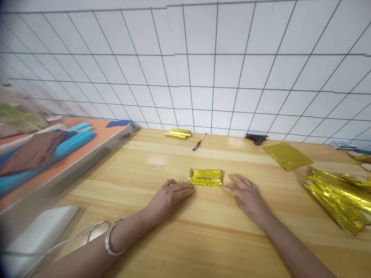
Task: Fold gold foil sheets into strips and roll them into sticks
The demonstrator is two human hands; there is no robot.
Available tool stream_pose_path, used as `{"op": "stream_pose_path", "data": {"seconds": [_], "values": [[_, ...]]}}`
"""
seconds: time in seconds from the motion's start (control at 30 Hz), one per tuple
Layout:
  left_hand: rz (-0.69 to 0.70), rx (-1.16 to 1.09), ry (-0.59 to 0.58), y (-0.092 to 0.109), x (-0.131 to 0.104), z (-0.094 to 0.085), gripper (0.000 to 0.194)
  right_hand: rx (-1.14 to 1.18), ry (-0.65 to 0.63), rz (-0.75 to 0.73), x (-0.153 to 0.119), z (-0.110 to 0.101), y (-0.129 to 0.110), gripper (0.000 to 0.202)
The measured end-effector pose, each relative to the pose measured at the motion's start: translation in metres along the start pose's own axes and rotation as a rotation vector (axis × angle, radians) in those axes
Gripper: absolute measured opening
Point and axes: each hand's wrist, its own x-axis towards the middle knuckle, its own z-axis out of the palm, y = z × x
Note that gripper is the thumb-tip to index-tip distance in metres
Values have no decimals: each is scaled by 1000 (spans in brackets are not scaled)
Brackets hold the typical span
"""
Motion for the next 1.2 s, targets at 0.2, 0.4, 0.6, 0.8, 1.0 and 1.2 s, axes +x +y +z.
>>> {"op": "stream_pose_path", "data": {"seconds": [0.2,0.4,0.6,0.8,1.0,1.2], "values": [[-87,43,76,-8,-3,-1,24,-47,38,-35,-3,0,-5,57],[-67,154,63,-14,-3,-8,27,-67,47,-57,-3,5,0,52],[-25,233,8,-13,0,-5,34,-86,30,-54,-1,4,-2,48],[-103,222,8,-15,4,0,34,-92,36,3,1,4,-6,44],[-101,203,3,-14,8,-1,35,-57,70,10,3,2,-7,45],[-35,221,-3,-21,13,1,31,-101,181,41,5,-1,-6,38]]}}
